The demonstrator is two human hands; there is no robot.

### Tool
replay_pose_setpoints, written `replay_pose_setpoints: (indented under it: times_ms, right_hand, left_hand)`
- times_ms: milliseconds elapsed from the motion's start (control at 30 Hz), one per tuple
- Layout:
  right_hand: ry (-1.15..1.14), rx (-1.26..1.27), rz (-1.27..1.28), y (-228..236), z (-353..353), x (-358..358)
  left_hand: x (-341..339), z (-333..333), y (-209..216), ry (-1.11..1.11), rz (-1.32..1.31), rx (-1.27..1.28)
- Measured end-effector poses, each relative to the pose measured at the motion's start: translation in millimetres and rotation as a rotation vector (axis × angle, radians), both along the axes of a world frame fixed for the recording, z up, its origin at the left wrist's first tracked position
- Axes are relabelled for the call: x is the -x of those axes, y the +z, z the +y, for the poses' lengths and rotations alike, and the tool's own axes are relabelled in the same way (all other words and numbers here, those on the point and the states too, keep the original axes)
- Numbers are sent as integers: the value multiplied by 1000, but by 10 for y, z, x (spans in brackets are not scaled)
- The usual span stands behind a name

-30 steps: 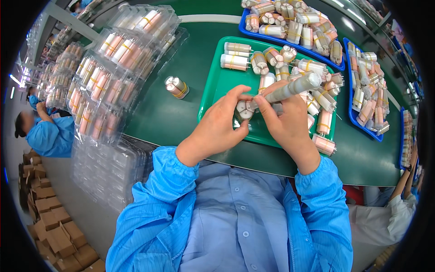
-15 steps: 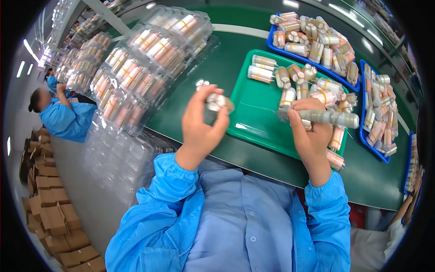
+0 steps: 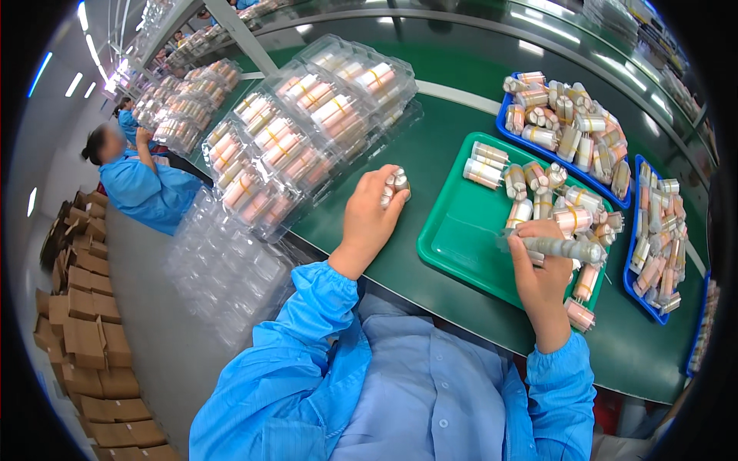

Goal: Manually assemble and label cylindrical electronic components in a production facility.

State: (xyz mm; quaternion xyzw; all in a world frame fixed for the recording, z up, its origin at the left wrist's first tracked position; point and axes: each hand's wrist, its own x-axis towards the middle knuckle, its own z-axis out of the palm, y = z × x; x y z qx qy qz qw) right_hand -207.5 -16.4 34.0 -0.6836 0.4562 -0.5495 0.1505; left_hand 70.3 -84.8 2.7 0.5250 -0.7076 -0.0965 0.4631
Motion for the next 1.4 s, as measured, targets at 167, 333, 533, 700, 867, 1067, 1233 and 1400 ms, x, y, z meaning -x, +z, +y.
replay_pose_setpoints:
  times_ms: [167,333,533,700,867,1067,1233,1400]
  right_hand:
    - [5,-37,-18,18,28,-8]
    - [-5,6,43,20,38,6]
    - [-1,96,165,49,26,22]
    - [-4,118,216,66,23,22]
    - [-17,123,201,74,18,-5]
    - [-3,141,219,95,17,-28]
    - [-9,154,250,59,24,-16]
    - [-35,157,261,17,-1,35]
  left_hand:
    - [-31,-438,638,57,-171,277]
    - [-319,-1318,1720,204,-551,301]
    - [-488,-2311,1959,59,-1225,-323]
    - [-678,-2610,1971,77,-1079,-183]
    - [-613,-2724,1751,160,-1100,-197]
    - [-885,-2870,1685,88,-1157,-249]
    - [-378,-2374,1603,78,-860,101]
    - [700,-1017,886,-583,-548,33]
